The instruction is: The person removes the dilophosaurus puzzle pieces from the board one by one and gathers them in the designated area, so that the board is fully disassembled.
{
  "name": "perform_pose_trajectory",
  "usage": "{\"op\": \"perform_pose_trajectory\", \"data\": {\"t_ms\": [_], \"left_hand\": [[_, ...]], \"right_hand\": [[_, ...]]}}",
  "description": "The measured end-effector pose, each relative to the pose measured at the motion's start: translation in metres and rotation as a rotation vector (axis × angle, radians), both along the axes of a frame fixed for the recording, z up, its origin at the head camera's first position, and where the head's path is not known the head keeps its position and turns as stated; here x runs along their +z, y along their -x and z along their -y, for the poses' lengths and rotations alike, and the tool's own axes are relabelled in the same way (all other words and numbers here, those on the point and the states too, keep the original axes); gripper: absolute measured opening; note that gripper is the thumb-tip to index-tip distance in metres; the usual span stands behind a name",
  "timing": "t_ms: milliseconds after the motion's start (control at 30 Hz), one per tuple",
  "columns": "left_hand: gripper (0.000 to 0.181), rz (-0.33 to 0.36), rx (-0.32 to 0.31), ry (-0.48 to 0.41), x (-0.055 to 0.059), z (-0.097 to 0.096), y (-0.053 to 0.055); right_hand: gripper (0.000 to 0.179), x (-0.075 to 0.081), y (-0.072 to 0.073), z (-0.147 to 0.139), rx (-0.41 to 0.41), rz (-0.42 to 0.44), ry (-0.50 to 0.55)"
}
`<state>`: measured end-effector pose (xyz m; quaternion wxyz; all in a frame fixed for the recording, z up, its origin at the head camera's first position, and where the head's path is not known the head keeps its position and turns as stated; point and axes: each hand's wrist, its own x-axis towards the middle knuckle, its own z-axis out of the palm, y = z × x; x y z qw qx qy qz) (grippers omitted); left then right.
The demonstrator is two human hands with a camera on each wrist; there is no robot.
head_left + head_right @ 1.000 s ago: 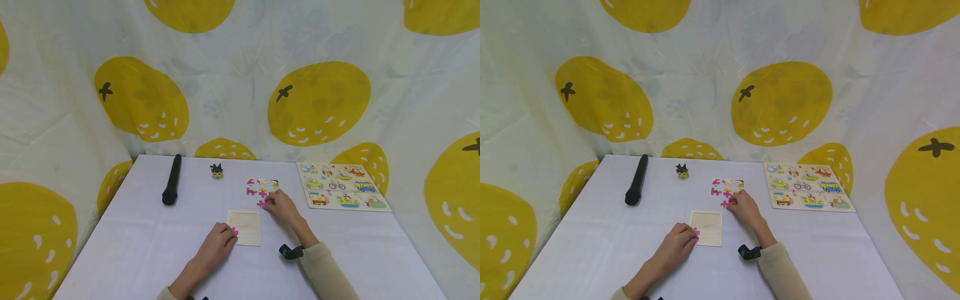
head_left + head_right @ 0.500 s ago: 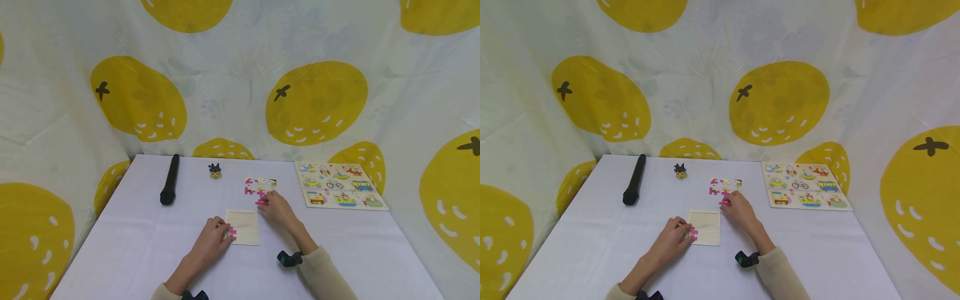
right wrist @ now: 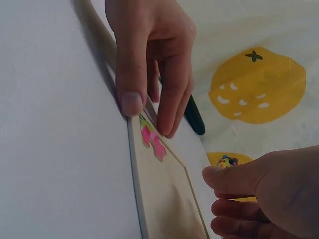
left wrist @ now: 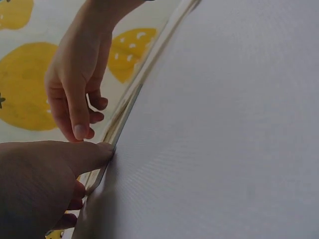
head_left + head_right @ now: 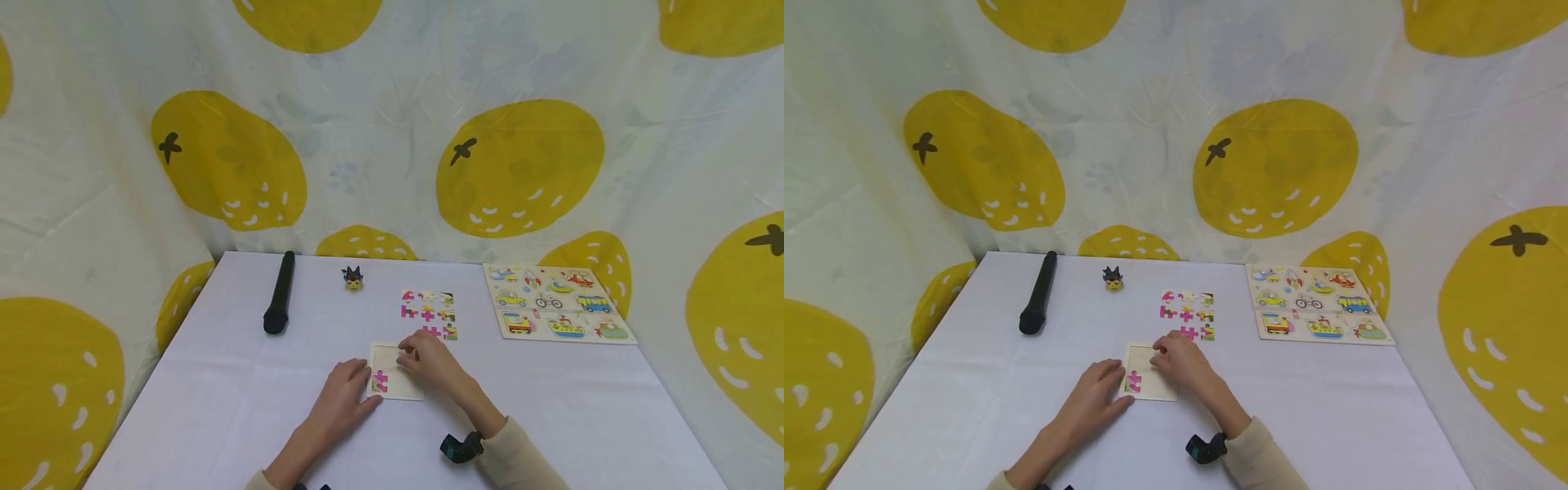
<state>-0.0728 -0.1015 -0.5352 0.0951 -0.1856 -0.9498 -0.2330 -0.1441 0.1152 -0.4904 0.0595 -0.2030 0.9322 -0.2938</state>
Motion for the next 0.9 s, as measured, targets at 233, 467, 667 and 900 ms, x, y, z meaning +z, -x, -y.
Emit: {"op": "perform_pose_trajectory", "data": {"t_ms": [233,467,667,900], "left_hand": [[0.054,-0.005,-0.007,-0.026,-0.003,-0.001,-0.004],[0.053,0.036,-0.002,-0.054,-0.002,0.0,-0.006],[0.052,0.019,0.006,-0.052,-0.003,0.0,-0.007],[0.052,-0.015,0.001,-0.058,-0.004,0.0,-0.007]], "right_hand": [[0.023,-0.005,-0.012,0.014,0.077,0.014,-0.003],[0.016,-0.012,-0.021,0.023,0.111,0.009,-0.032],[0.014,-0.016,-0.027,0.027,0.105,0.001,-0.025],[0.016,-0.017,-0.031,0.03,0.081,0.018,-0.021]]}}
